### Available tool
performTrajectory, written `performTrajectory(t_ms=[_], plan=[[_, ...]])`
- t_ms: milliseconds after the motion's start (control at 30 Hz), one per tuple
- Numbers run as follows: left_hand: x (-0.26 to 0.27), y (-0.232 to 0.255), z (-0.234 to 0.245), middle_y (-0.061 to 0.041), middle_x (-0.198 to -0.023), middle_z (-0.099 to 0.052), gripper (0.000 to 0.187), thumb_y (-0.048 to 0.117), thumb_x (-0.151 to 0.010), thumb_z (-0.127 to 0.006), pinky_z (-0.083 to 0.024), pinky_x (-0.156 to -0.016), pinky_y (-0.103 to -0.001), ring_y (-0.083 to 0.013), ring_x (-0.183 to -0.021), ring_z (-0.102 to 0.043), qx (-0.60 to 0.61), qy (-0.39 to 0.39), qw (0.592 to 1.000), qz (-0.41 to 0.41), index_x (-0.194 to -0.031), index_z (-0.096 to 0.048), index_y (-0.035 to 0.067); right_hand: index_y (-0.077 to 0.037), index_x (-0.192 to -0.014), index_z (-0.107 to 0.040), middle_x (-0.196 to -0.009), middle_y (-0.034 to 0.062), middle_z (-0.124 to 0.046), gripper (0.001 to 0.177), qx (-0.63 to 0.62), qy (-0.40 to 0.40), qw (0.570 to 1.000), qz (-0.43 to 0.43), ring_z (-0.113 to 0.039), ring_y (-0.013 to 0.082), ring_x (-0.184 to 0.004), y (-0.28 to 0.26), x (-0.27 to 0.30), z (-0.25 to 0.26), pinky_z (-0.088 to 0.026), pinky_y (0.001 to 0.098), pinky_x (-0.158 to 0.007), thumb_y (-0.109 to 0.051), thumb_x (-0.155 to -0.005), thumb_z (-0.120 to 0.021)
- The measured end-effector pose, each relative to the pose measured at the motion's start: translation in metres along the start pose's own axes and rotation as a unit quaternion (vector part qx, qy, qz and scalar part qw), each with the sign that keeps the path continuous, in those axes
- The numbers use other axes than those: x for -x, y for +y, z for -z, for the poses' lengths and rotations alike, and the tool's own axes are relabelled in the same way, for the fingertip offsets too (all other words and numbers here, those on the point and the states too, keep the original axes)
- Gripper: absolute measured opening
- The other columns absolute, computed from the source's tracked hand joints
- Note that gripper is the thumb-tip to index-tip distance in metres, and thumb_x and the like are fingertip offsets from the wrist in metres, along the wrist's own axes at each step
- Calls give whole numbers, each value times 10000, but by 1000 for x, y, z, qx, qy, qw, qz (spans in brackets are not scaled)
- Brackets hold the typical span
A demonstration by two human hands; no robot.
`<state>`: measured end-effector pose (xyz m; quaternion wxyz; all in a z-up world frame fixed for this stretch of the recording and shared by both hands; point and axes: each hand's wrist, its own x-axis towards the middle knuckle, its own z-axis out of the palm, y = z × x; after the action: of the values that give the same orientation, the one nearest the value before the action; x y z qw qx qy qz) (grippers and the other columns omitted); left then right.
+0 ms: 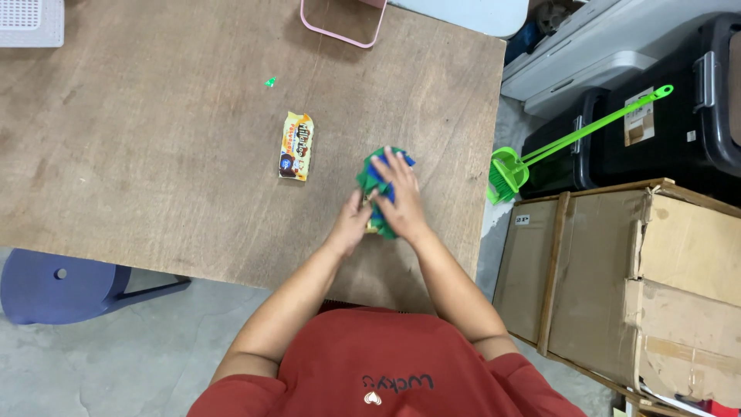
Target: The person wipes packaged snack bars with a cloth on a table, then carries them to a shelf and stacks them neatly. This cycle repeats several times with different snack bars and two round containers.
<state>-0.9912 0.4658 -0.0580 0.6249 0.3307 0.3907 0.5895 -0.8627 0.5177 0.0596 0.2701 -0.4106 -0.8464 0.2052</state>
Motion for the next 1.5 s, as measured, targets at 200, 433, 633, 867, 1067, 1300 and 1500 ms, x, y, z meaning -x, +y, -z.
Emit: performTrajectory(t_ms=[200,433,633,867,1067,1300,1500], plan=[[4,11,1,-93,-1430,-590,524,82,-1033,-501,-467,-1076,-350,-179,-1274,-573,-38,14,999,-13,-1550,-418,89,-177,-1541,-478,-1696,145,-321,602,-55,42,995,-72,-208,429,-1582,1,14,-31,-169,580,-1271,-295,-972,-633],[-13,63,29,-104,-1342,-646,441,151,-1047,-523,-532,-1020,-360,-193,-1198,-643,98,62,993,-20,-1475,-453,68,-135,-1550,-450,-1687,161,-304,718,-115,2,992,48,-188,451,-1583,-25,77,-44,-130,537,-1300,-164,-876,-695],[-24,60,23,-96,-1358,-638,434,151,-1047,-567,-524,-1043,-353,-173,-1220,-633,104,59,992,-31,-1457,-476,43,-109,-1523,-473,-1633,184,-386,714,-28,58,997,-43,-362,401,-1504,7,74,-32,-257,511,-1257,-199,-866,-738],[-3,39,-40,-109,-1319,-659,432,228,-1068,-518,-527,-1017,-372,-198,-1183,-655,256,-46,960,99,-1456,-491,38,-19,-1519,-472,-1561,181,-482,610,-223,105,961,-124,-426,314,-1484,26,103,-8,-292,428,-1239,-327,-1006,-589],[25,10,-118,-70,-1351,-623,462,283,-1083,-496,-487,-1042,-330,-151,-1217,-601,165,-122,972,115,-1480,-472,49,19,-1511,-420,-1439,136,-569,587,-373,144,894,-205,-520,226,-1343,13,166,33,-396,353,-1146,-270,-1026,-581],[100,-69,-222,-72,-1365,-596,516,308,-1058,-534,-458,-1056,-318,-149,-1244,-556,-108,-281,952,62,-1482,-419,39,-23,-1455,-441,-1254,76,-627,556,-413,286,804,-318,-636,151,-1074,-4,311,95,-605,326,-812,-203,-972,-648],[200,-132,-318,-70,-1336,-611,546,371,-992,-582,-486,-991,-377,-157,-1202,-585,-186,-417,869,189,-1438,-456,83,-12,-1373,-567,-1204,96,-683,459,-265,423,786,-365,-652,178,-1059,-30,487,126,-563,330,-876,-82,-934,-686]])
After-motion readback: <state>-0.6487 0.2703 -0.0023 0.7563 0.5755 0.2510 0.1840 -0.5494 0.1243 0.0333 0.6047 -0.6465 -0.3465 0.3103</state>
